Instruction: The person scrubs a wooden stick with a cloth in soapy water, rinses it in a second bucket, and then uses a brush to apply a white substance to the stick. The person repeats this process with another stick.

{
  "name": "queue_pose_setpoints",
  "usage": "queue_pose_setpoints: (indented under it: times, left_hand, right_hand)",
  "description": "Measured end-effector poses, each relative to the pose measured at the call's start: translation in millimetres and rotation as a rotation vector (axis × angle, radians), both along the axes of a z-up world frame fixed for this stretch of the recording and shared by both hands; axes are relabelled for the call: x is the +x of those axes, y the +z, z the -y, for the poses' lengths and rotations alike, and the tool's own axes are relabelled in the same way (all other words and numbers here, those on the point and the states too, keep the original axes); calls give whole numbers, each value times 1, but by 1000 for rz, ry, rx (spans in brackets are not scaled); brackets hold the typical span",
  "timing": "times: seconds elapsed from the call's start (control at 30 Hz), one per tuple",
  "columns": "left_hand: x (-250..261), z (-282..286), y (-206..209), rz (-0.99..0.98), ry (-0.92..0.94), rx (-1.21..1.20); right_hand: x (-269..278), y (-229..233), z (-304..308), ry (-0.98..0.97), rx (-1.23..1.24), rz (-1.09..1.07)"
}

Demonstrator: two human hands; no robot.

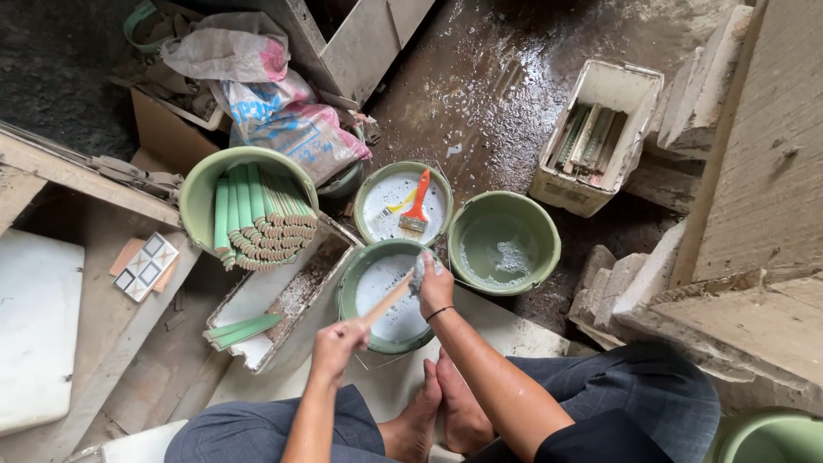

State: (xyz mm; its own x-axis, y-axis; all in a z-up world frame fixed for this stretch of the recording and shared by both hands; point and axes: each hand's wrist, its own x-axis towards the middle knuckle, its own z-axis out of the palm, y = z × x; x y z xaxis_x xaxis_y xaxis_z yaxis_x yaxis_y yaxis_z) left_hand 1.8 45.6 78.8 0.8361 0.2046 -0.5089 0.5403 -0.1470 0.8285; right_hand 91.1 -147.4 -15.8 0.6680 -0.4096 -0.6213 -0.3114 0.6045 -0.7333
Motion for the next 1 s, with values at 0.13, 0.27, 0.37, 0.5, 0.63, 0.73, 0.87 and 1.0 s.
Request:
queue_pose_setpoints:
  times: [0.13,0.27,0.37,0.5,0.63,0.73,0.87,1.0]
  left_hand:
    - [8,11,46,-154,-606,420]
    - [28,24,-5,-1,-801,761]
    - [36,36,-10,27,-719,768]
    - [38,23,-27,134,-681,761]
    - [36,2,-18,359,-711,964]
    - [32,-14,-36,777,-626,1240]
    - [32,-7,-58,998,-515,1422]
    - [29,-2,-72,1019,-421,1471]
  right_hand:
    - [-5,-5,-9,41,-138,-43]
    - [-7,15,-17,107,-277,-96]
    - [-3,22,-2,45,93,-8]
    - [1,18,13,65,758,118]
    - [-2,32,10,225,668,160]
    - [5,-4,6,306,487,194]
    - [4,1,2,136,479,82]
    - [-5,46,3,24,640,90]
